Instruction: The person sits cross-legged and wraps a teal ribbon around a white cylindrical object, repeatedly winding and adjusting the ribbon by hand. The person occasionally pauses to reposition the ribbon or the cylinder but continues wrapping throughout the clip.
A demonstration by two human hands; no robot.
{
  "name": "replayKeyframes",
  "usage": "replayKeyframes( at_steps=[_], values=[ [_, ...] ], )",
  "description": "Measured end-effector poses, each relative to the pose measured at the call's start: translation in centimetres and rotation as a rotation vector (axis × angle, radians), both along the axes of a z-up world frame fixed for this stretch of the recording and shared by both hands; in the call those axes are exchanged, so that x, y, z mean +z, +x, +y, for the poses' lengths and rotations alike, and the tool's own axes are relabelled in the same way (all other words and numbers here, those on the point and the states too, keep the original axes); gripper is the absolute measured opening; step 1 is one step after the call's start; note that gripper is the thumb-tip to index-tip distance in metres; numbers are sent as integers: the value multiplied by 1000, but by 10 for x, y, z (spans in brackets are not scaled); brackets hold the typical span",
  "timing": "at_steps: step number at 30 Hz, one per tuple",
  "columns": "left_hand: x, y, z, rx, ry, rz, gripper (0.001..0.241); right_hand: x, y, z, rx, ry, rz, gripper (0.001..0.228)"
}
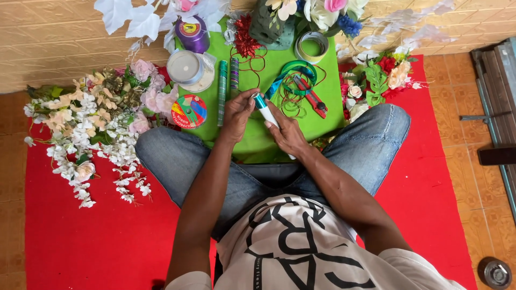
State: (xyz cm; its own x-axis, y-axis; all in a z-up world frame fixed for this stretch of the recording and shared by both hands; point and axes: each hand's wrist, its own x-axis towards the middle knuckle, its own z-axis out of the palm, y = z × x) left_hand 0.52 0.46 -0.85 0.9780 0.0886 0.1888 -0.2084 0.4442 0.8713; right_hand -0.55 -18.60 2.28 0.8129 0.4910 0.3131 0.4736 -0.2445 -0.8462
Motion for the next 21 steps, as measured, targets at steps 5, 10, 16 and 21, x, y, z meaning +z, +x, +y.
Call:
replayKeyframes(
  at_steps=[5, 10, 16, 21],
  values=[
    [14, -5, -2, -16, 45, -24, 40, 0, 1, 0, -11, -7, -2, 56],
    [20, -7, -4, -27, 74, -66, 45, 2, -1, 0, -12, -3, -5, 56],
    [22, -6, 1, -7, 197, -90, 44, 5, 0, -1, -5, 7, -18, 54],
    [29, -7, 6, 13, 260, -119, 42, 3, 1, -3, 41, 88, 45, 58]
  ],
)
